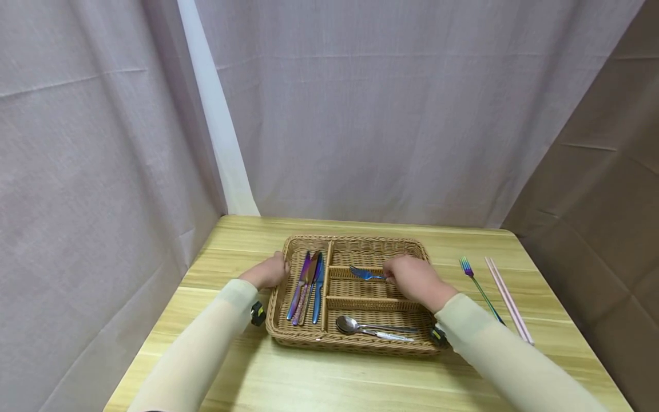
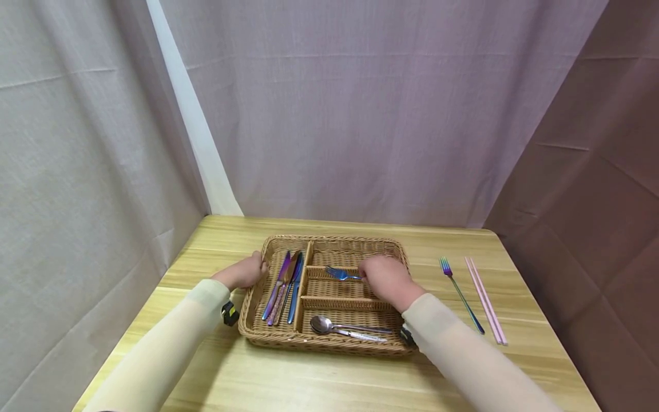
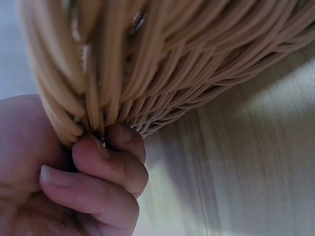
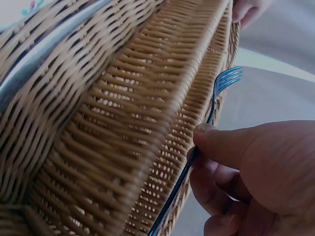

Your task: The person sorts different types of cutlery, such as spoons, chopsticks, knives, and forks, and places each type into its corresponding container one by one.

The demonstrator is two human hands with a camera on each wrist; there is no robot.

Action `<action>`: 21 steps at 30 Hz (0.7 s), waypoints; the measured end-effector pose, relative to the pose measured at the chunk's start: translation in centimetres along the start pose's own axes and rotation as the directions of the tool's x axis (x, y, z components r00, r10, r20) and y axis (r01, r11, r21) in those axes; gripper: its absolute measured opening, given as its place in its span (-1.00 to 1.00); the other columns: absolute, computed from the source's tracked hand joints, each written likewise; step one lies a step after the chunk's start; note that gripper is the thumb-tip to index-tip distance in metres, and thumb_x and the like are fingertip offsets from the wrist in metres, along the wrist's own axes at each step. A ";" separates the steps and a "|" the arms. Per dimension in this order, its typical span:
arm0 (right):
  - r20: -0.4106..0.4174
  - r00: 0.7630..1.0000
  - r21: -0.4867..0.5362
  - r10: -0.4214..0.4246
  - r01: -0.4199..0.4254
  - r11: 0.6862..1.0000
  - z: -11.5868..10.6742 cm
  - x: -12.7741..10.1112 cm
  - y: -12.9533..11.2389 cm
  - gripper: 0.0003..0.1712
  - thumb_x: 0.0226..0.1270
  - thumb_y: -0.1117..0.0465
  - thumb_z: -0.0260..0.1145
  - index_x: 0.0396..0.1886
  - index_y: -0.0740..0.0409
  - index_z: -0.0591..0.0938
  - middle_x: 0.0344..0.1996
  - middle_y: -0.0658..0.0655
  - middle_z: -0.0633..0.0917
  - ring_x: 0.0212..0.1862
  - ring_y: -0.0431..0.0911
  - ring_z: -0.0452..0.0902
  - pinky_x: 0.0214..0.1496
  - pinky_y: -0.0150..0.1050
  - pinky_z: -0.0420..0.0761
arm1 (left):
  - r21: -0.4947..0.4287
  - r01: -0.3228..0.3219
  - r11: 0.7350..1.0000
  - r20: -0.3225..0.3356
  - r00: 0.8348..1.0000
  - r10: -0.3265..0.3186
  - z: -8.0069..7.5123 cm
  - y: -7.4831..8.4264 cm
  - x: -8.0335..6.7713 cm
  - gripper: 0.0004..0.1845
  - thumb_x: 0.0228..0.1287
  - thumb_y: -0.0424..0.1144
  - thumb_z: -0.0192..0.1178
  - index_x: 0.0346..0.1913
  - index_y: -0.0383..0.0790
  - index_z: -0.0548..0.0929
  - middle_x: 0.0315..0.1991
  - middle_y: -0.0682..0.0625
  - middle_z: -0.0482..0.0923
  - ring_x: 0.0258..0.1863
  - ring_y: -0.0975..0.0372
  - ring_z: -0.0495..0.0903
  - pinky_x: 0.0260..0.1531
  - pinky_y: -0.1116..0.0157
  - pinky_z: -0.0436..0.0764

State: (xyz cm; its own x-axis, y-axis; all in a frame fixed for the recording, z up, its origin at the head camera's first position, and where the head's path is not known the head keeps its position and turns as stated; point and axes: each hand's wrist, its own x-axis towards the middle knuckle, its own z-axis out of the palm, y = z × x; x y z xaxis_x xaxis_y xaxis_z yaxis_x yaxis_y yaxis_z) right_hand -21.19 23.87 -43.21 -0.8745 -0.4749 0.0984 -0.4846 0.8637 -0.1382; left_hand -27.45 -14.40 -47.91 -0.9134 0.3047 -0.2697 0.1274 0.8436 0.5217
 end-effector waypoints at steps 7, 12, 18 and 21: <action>0.071 0.997 -0.011 0.012 -0.011 1.000 1.0 0.6 -0.5 -0.80 0.49 0.35 0.44 -0.38 0.03 0.71 -0.45 -0.08 0.65 -0.42 -0.15 0.51 -0.38 -0.11 0.62 | 0.008 -0.002 1.000 -0.002 1.000 0.002 0.0 0.0 0.1 -0.34 0.79 -0.24 -0.23 0.60 -0.73 -0.06 0.34 -0.69 0.43 0.31 -0.31 0.61 0.27 -0.11 0.67; 0.098 0.995 0.013 -0.013 0.012 1.000 1.7 0.9 -0.9 -0.80 0.49 0.32 0.50 -0.38 0.06 0.70 -0.48 -0.09 0.61 -0.46 -0.18 0.47 -0.41 -0.17 0.61 | -0.016 0.005 1.000 0.004 1.000 -0.005 0.1 -0.2 0.3 -0.33 0.79 -0.24 -0.23 0.63 -0.70 -0.10 0.37 -0.68 0.40 0.32 -0.28 0.60 0.28 -0.11 0.66; 0.109 0.994 0.020 -0.021 0.019 1.000 2.1 1.1 -1.3 -0.77 0.46 0.35 0.51 -0.41 0.06 0.70 -0.50 -0.10 0.60 -0.45 -0.18 0.48 -0.41 -0.19 0.63 | -0.013 0.002 1.000 -0.001 1.000 -0.002 0.0 -0.1 0.2 -0.35 0.79 -0.25 -0.22 0.60 -0.72 -0.05 0.34 -0.67 0.43 0.30 -0.27 0.62 0.26 -0.11 0.68; 0.124 0.992 0.012 -0.019 0.017 1.000 2.2 1.2 -1.5 -0.74 0.48 0.35 0.49 -0.43 0.04 0.68 -0.51 -0.10 0.60 -0.46 -0.18 0.48 -0.43 -0.19 0.62 | -0.028 0.008 1.000 -0.001 1.000 -0.008 0.0 -0.1 0.1 -0.37 0.79 -0.24 -0.22 0.59 -0.70 -0.01 0.33 -0.65 0.45 0.27 -0.26 0.63 0.20 -0.09 0.72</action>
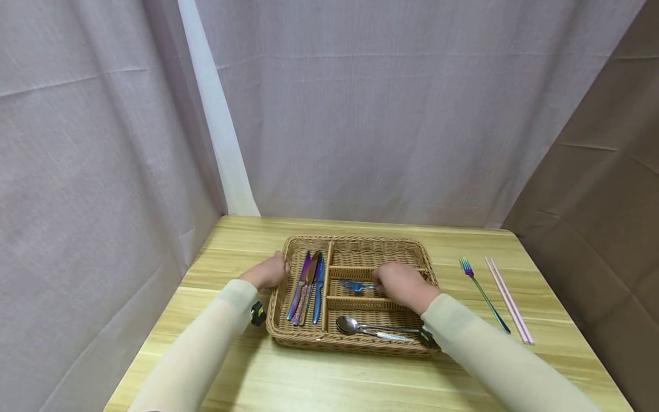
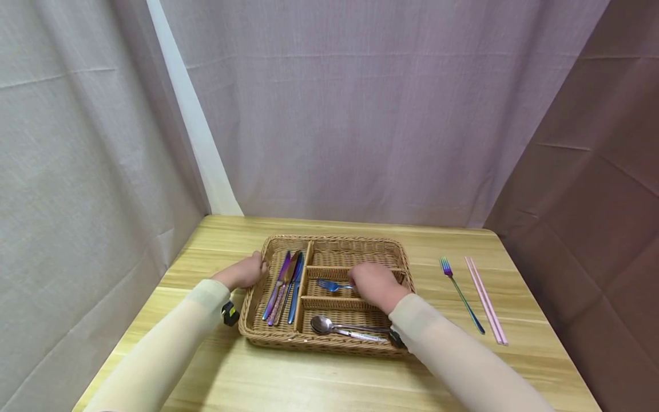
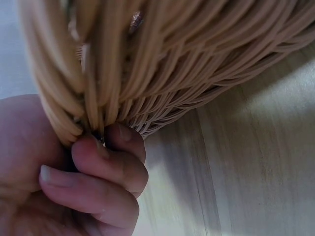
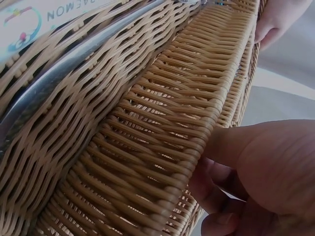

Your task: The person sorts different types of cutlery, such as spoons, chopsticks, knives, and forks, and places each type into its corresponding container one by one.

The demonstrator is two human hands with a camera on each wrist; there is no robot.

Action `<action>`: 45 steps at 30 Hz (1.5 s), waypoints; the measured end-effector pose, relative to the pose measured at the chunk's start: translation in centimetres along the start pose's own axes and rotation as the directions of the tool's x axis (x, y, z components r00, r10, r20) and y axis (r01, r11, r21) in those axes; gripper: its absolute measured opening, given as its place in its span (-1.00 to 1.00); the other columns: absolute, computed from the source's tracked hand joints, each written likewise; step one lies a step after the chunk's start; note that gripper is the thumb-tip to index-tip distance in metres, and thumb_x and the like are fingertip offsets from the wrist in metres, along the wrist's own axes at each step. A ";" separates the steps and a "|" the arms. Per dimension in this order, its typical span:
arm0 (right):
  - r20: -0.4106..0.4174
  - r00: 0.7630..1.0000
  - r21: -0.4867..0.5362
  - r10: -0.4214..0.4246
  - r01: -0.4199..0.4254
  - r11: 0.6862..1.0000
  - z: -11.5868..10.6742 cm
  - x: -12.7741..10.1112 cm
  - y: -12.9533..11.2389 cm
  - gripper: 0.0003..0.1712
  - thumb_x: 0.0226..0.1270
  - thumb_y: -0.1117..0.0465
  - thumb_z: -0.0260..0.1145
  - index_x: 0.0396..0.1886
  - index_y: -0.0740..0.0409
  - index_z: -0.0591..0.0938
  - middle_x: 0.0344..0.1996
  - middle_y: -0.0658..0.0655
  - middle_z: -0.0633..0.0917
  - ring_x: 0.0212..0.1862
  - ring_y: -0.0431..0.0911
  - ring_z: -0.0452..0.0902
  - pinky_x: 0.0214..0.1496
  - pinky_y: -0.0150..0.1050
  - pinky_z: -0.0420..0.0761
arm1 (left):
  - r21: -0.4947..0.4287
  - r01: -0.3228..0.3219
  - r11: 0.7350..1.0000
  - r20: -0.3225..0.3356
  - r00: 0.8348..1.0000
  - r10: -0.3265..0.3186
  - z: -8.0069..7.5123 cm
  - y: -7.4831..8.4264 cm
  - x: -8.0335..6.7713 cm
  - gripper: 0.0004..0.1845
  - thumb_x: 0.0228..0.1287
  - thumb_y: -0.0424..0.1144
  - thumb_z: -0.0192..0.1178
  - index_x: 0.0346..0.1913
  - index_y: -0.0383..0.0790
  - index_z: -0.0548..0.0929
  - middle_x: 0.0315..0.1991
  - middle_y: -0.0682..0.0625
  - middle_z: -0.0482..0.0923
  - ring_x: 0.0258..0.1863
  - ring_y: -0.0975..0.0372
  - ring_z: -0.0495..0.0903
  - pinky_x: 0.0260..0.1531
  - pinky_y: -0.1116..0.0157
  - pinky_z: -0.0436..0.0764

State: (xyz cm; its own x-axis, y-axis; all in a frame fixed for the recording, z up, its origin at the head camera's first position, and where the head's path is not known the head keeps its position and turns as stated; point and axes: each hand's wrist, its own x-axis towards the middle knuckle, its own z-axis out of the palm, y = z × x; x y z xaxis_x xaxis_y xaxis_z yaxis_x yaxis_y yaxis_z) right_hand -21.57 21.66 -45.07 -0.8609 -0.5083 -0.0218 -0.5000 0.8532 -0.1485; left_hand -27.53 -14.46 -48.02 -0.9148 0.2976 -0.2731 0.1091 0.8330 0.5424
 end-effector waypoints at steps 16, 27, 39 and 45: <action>0.079 0.997 -0.070 -0.014 0.019 0.997 0.5 0.9 -0.8 -0.56 0.44 0.45 0.39 -0.58 -0.04 0.50 -0.60 -0.09 0.48 -0.50 -0.17 0.34 -0.47 -0.24 0.40 | 0.014 -0.017 1.000 0.010 1.000 0.017 0.1 -0.3 0.0 -0.31 0.79 -0.25 -0.24 0.63 -0.73 -0.13 0.40 -0.68 0.37 0.34 -0.28 0.58 0.32 -0.13 0.62; 0.127 0.992 -0.047 -0.003 0.009 0.999 0.6 1.5 -0.7 -0.54 0.43 0.52 0.31 -0.61 -0.03 0.52 -0.62 -0.07 0.46 -0.51 -0.17 0.27 -0.44 -0.22 0.36 | 0.007 -0.013 1.000 -0.010 1.000 0.013 0.2 -0.3 0.2 -0.42 0.78 -0.26 -0.21 0.53 -0.71 0.08 0.26 -0.59 0.50 0.15 -0.15 0.64 0.16 -0.06 0.71; 0.152 0.988 -0.054 0.012 -0.004 0.999 1.5 2.3 -0.4 -0.62 0.46 0.46 0.42 -0.54 -0.01 0.66 -0.58 -0.09 0.56 -0.48 -0.16 0.35 -0.37 -0.18 0.47 | 0.028 -0.014 0.999 0.000 1.000 0.014 0.0 -0.3 0.2 -0.36 0.79 -0.24 -0.23 0.60 -0.72 -0.01 0.37 -0.68 0.41 0.35 -0.31 0.57 0.31 -0.13 0.64; 0.160 0.987 -0.071 0.020 -0.009 0.997 1.3 2.4 -0.5 -0.64 0.42 0.48 0.42 -0.52 -0.02 0.70 -0.56 -0.10 0.59 -0.47 -0.16 0.42 -0.38 -0.19 0.51 | 0.031 -0.017 0.999 -0.003 1.000 0.017 0.0 -0.3 0.2 -0.40 0.78 -0.24 -0.22 0.55 -0.72 0.06 0.30 -0.66 0.47 0.30 -0.28 0.61 0.27 -0.13 0.66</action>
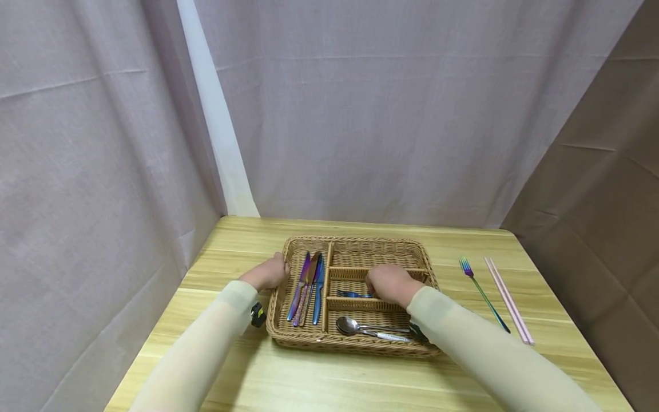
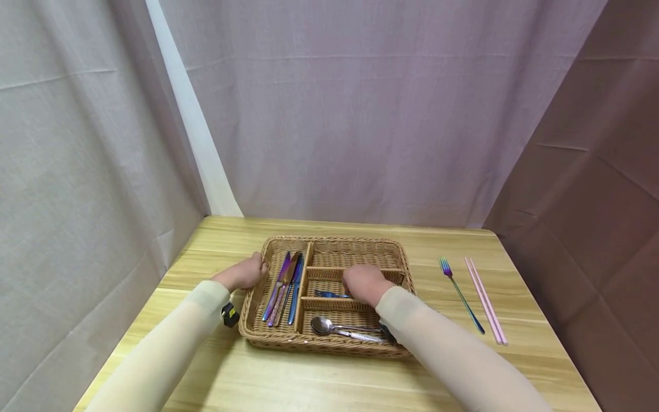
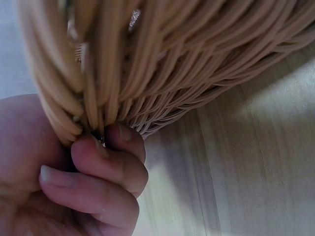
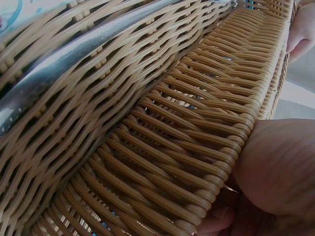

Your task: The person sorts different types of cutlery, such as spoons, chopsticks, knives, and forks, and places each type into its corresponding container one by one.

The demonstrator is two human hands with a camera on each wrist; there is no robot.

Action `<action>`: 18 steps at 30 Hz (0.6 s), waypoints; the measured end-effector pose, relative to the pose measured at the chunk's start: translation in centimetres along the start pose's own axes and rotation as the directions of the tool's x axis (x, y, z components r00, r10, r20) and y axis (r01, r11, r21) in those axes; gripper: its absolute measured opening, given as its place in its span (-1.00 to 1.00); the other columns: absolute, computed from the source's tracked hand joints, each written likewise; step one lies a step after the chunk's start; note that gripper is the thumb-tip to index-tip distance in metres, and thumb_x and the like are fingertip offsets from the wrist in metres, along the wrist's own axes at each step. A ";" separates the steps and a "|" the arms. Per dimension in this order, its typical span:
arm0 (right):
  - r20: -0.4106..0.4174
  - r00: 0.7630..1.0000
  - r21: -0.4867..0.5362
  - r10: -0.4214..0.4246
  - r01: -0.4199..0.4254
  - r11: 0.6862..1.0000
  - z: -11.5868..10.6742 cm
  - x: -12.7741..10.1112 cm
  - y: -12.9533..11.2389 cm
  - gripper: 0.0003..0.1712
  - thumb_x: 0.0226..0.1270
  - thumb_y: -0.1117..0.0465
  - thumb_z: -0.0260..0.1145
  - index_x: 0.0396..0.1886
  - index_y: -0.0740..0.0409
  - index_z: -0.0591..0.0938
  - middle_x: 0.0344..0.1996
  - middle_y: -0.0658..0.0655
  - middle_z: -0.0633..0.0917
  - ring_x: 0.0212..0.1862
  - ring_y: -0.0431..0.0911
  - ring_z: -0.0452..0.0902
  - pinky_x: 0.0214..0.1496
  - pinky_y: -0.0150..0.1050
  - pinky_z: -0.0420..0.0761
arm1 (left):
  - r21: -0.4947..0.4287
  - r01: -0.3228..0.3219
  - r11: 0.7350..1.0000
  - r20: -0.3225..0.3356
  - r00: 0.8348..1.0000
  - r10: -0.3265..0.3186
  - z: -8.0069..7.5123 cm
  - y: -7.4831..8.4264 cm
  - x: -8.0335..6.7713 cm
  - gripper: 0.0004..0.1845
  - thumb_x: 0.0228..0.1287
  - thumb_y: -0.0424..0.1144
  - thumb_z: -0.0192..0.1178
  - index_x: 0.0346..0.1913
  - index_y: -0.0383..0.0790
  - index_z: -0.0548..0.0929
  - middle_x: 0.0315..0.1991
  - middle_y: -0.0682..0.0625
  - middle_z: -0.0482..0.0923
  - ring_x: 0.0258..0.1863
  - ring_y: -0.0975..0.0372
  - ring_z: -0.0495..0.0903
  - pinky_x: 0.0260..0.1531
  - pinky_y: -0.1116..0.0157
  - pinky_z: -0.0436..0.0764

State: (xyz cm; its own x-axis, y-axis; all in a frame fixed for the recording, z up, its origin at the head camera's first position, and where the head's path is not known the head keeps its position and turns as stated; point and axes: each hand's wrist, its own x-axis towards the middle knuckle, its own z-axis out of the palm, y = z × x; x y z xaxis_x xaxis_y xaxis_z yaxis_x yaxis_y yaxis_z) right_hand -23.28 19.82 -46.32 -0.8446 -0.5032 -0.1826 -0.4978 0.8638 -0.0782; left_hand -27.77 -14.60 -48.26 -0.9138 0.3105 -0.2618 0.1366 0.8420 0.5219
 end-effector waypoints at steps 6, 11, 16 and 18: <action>0.007 1.000 -0.014 0.012 -0.012 1.000 0.0 0.1 -0.1 -0.58 0.37 0.53 0.37 -0.58 -0.03 0.62 -0.59 -0.11 0.53 -0.49 -0.18 0.34 -0.42 -0.21 0.46 | 0.002 -0.014 1.000 -0.014 1.000 0.014 0.0 0.0 0.1 -0.41 0.76 -0.25 -0.22 0.52 -0.75 0.08 0.30 -0.68 0.46 0.34 -0.32 0.58 0.34 -0.15 0.62; -0.001 1.000 -0.003 0.000 0.000 1.000 0.0 0.2 -0.2 -0.46 0.31 0.57 0.29 -0.70 -0.05 0.41 -0.70 -0.08 0.33 -0.53 -0.15 0.14 -0.44 -0.19 0.26 | 0.006 -0.019 1.000 -0.015 1.000 0.019 0.0 0.0 0.0 -0.40 0.77 -0.25 -0.22 0.52 -0.76 0.07 0.31 -0.69 0.44 0.35 -0.33 0.57 0.35 -0.15 0.60; -0.012 1.000 0.006 -0.003 0.003 1.000 0.1 0.3 -0.1 -0.46 0.29 0.57 0.31 -0.72 -0.06 0.44 -0.69 -0.09 0.38 -0.52 -0.15 0.16 -0.44 -0.18 0.28 | -0.009 -0.008 1.000 -0.009 1.000 0.008 0.1 0.0 0.0 -0.38 0.77 -0.24 -0.24 0.55 -0.75 0.05 0.32 -0.68 0.44 0.33 -0.32 0.58 0.32 -0.14 0.63; -0.015 1.000 0.005 -0.003 0.003 1.000 0.2 0.3 0.0 -0.47 0.27 0.57 0.31 -0.72 -0.07 0.45 -0.69 -0.09 0.40 -0.52 -0.15 0.18 -0.44 -0.18 0.29 | -0.013 -0.007 1.000 -0.010 1.000 0.006 0.2 -0.1 0.0 -0.38 0.77 -0.25 -0.24 0.55 -0.74 0.04 0.31 -0.67 0.45 0.30 -0.30 0.60 0.30 -0.13 0.65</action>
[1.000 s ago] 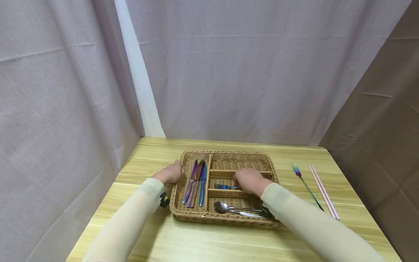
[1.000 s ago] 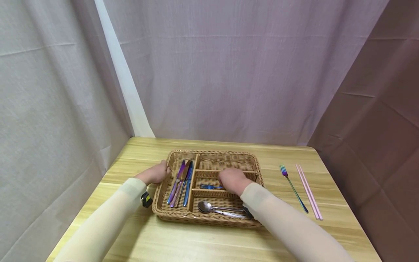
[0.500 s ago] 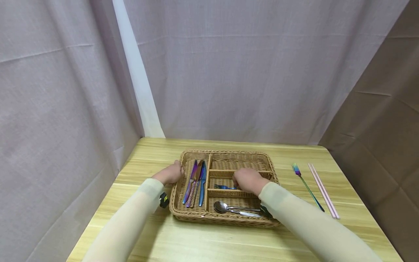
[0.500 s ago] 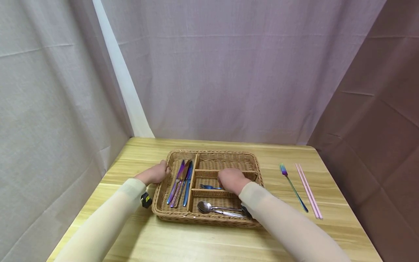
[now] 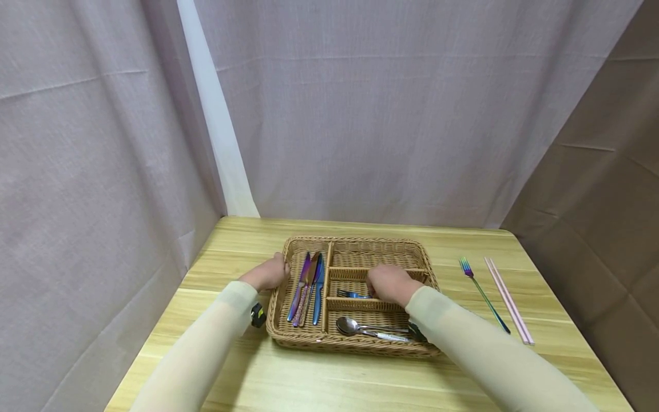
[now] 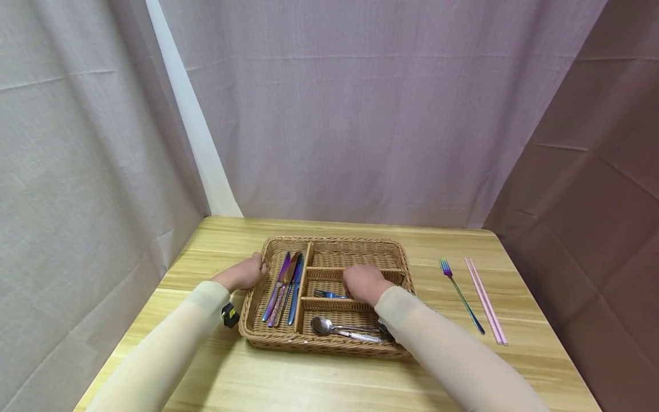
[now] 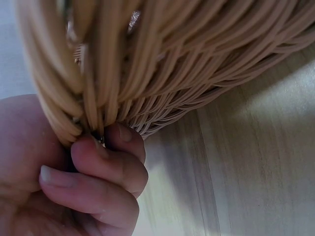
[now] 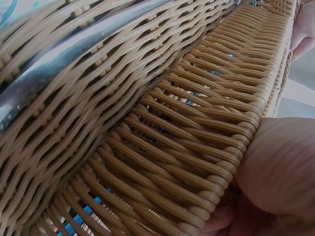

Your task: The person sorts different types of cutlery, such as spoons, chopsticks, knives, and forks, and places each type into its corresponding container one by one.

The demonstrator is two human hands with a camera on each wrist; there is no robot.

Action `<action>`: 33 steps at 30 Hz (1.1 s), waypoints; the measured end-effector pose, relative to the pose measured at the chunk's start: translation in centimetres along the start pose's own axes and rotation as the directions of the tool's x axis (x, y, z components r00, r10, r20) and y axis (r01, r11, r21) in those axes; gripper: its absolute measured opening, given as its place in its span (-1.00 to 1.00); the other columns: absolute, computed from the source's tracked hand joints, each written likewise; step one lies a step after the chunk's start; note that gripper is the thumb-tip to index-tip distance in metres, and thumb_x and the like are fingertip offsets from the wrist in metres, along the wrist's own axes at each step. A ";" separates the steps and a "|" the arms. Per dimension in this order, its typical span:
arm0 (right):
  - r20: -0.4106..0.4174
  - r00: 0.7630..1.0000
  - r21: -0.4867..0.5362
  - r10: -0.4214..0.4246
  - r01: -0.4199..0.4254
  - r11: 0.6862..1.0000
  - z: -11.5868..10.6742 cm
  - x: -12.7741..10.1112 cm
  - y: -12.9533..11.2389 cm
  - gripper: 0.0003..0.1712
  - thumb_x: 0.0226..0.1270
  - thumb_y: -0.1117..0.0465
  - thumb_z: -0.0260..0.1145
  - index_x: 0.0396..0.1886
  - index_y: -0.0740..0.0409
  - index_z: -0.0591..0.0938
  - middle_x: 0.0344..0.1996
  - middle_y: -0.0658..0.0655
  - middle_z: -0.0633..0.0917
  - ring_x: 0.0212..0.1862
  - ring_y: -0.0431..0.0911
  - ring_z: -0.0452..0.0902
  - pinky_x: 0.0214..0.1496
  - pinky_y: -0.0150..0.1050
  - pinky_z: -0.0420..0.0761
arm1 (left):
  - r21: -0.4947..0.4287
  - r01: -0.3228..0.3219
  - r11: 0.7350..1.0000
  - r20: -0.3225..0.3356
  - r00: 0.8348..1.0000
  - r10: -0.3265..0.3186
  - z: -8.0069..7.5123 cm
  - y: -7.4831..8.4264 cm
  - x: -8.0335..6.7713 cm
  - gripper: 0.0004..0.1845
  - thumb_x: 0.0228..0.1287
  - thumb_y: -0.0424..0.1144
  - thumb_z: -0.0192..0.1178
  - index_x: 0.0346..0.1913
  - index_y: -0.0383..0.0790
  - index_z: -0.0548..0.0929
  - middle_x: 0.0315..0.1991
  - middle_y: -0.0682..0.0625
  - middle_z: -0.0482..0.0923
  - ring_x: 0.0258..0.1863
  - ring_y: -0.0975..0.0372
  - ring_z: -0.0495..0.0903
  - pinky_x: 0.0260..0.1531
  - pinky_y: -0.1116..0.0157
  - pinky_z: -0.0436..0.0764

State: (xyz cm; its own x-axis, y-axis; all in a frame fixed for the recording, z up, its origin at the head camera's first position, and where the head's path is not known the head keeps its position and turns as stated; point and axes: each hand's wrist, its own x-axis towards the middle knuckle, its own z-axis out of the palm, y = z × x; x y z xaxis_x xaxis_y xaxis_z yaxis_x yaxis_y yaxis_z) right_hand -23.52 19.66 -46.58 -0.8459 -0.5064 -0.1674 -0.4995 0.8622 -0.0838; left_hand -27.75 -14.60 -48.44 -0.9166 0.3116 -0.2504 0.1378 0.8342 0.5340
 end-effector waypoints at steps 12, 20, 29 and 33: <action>-0.015 1.000 0.016 -0.016 0.016 1.000 0.1 -0.1 0.3 -0.46 0.17 0.60 0.20 -0.72 -0.08 0.33 -0.70 -0.10 0.21 -0.54 -0.16 0.05 -0.45 -0.21 0.12 | -0.005 0.000 1.000 0.013 1.000 0.000 0.0 0.1 -0.1 -0.36 0.78 -0.24 -0.27 0.58 -0.75 -0.02 0.35 -0.68 0.41 0.32 -0.30 0.59 0.29 -0.13 0.65; -0.035 0.999 0.016 -0.022 0.023 1.000 -0.3 -0.6 0.3 -0.57 0.22 0.53 0.35 -0.64 -0.08 0.65 -0.62 -0.15 0.54 -0.53 -0.21 0.29 -0.46 -0.24 0.37 | 0.013 -0.004 1.000 0.008 1.000 0.004 0.0 0.1 -0.1 -0.35 0.78 -0.24 -0.25 0.59 -0.75 -0.03 0.36 -0.69 0.40 0.30 -0.26 0.60 0.31 -0.13 0.63; -0.069 0.997 0.061 -0.021 0.025 0.998 -1.3 -1.9 1.1 -0.55 0.46 0.22 0.54 -0.66 -0.06 0.61 -0.66 -0.16 0.50 -0.58 -0.22 0.33 -0.48 -0.26 0.41 | -0.004 -0.002 1.000 0.011 1.000 0.002 -0.1 0.1 -0.1 -0.30 0.78 -0.23 -0.23 0.62 -0.75 -0.11 0.42 -0.69 0.35 0.24 -0.21 0.61 0.24 -0.11 0.66; -0.096 0.995 0.077 0.008 -0.001 0.997 -1.9 -2.3 2.0 -0.48 0.45 0.19 0.53 -0.71 -0.08 0.52 -0.69 -0.13 0.44 -0.59 -0.22 0.27 -0.49 -0.26 0.36 | -0.024 0.015 1.000 0.025 1.000 -0.014 0.0 -0.1 -0.1 -0.30 0.79 -0.22 -0.23 0.64 -0.71 -0.12 0.39 -0.64 0.39 0.08 -0.15 0.65 0.01 -0.02 0.72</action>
State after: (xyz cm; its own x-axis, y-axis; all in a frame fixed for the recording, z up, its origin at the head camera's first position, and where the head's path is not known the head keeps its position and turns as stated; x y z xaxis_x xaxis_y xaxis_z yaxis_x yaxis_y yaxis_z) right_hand -22.89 22.55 -44.49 -0.8642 -0.4980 -0.0725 -0.4829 0.8612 -0.1586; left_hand -27.73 -14.71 -48.44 -0.9087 0.3111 -0.2782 0.1152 0.8277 0.5493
